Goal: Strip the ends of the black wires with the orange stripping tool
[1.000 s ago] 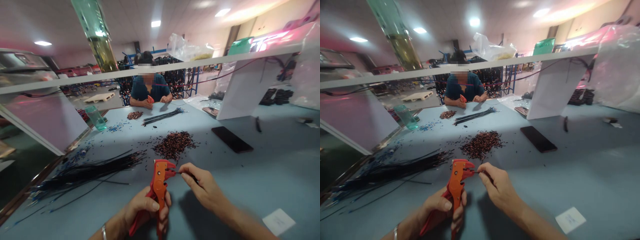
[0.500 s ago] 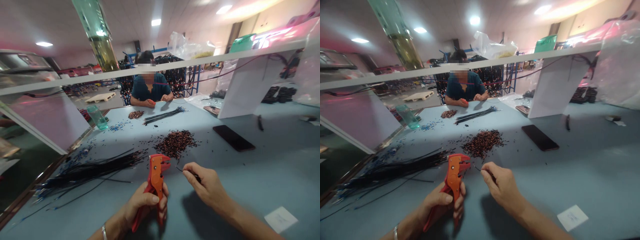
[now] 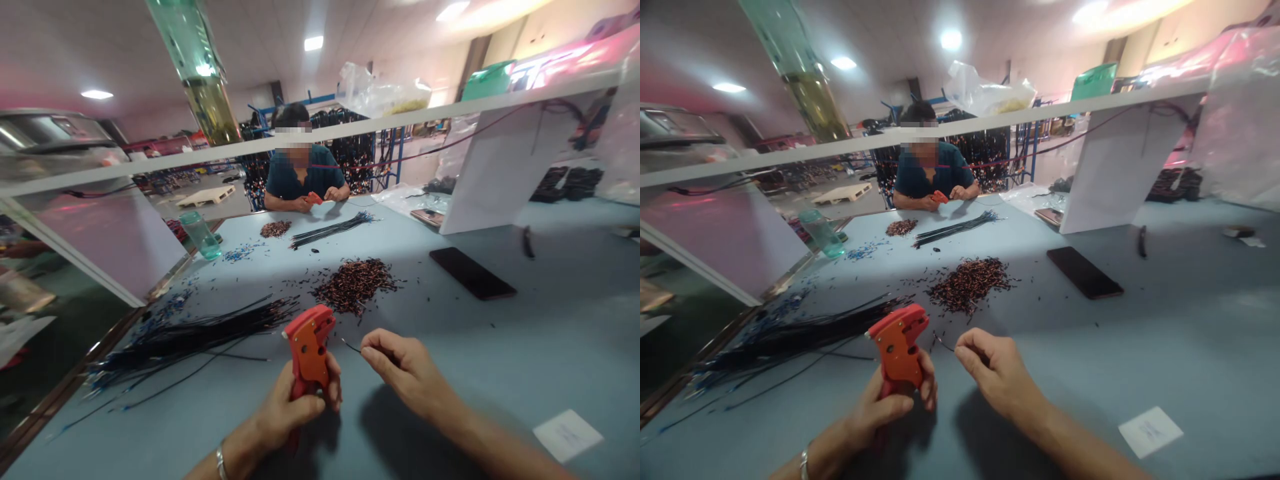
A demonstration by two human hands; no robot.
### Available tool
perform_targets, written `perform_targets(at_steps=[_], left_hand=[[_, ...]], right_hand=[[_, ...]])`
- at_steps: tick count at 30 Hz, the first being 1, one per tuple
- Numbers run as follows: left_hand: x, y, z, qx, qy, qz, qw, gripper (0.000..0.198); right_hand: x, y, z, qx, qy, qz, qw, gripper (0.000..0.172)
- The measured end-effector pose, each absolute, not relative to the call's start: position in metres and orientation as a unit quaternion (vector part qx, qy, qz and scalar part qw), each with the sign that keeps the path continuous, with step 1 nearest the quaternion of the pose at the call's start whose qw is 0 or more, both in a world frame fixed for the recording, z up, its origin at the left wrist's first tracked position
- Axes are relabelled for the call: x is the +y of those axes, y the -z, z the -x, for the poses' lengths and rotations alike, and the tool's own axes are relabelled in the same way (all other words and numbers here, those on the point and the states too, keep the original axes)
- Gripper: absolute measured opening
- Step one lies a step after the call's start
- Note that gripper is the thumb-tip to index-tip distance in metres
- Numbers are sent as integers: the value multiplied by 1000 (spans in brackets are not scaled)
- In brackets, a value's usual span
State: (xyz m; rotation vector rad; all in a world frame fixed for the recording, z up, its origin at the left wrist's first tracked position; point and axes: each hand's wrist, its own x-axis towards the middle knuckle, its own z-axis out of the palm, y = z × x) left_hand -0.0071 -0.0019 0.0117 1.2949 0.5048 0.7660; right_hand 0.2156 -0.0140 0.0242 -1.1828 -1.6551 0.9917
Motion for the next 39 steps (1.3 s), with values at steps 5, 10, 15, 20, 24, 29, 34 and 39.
perform_targets(at_steps=[5,10,15,20,24,29,34,39], left_hand=[[1,-22,15,280,-345,-783,435,19],[5,-14,11,236,-349,-875,240,33],[8,-8,7,239,-315,-915,80,41],[9,-10,9,248,-303,-919,52,40],[9,-13,9,254,-303,-918,40,38],[9,-10,9,252,-297,-920,38,38],[10,-7,9,250,-301,-920,40,37],[9,-9,8,249,-304,-919,33,36]], right_hand=[[-16,-24,-214,-643,-431,463,431,27],[-15,-20,-211,-590,-522,426,444,25],[-14,-16,-209,-567,-567,416,429,17],[-13,-15,-210,-600,-560,393,416,6],[-13,-17,-209,-635,-520,391,417,6],[-14,-14,-208,-670,-471,401,410,8],[-15,-15,-207,-696,-437,397,408,12],[-18,-18,-208,-706,-411,399,416,11]])
